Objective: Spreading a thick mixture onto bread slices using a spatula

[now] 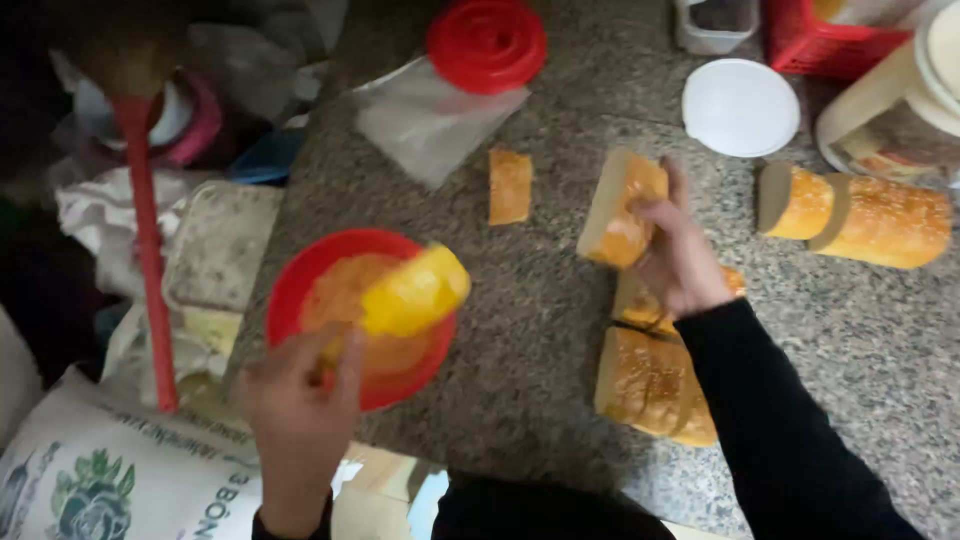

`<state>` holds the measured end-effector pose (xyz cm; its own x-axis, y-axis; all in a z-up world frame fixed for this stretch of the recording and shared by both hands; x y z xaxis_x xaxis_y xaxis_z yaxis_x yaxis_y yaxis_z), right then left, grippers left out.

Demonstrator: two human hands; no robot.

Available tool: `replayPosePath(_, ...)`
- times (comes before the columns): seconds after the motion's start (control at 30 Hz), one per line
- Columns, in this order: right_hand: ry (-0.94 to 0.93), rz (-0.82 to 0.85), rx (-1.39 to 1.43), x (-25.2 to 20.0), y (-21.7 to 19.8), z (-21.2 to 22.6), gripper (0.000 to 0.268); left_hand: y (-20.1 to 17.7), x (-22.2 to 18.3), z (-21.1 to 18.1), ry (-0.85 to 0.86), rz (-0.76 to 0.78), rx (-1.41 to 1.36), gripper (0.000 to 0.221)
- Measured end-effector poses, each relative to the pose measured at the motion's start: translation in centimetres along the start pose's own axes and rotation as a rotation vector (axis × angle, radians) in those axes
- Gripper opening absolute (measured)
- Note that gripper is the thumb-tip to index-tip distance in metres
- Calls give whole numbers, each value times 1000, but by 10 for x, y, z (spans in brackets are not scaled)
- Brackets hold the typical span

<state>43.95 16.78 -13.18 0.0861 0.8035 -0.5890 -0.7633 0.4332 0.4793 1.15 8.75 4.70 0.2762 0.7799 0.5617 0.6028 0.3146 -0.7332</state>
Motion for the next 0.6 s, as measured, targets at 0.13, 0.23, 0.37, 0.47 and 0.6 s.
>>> replayPosePath(0.13, 159, 294, 166, -38, 54, -54, 81, -19, -64, 82, -309, -113, 24, 23)
replayPosePath(0.23, 351, 103, 202, -46, 66, -106, 87, -22, -108, 141, -637, -147, -37, 35)
replayPosePath(0.37, 437, 169, 199, -60, 109, -144, 87, 4, -131, 169, -941, 49, -191, 41)
replayPosePath(0.47, 425, 119, 168, -64, 122, -157, 84, 19, -122, 172, -950, 78, -325, 46)
replayPosePath(0.6, 344, 30, 194, -74, 117, -158, 73, 29, -112, 181, -975, 59, -419, 54)
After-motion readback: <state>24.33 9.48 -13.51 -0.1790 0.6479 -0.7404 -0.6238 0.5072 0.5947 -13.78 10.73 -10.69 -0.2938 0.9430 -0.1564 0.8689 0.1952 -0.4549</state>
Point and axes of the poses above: each hand's wrist, its own x-axis towards the middle knuckle, its own y-axis out of the palm, z = x × y, the point moved 10 cm from there along x, towards the middle knuckle, and after that the axes turned 12 degrees about y, right-handed, at the moved point
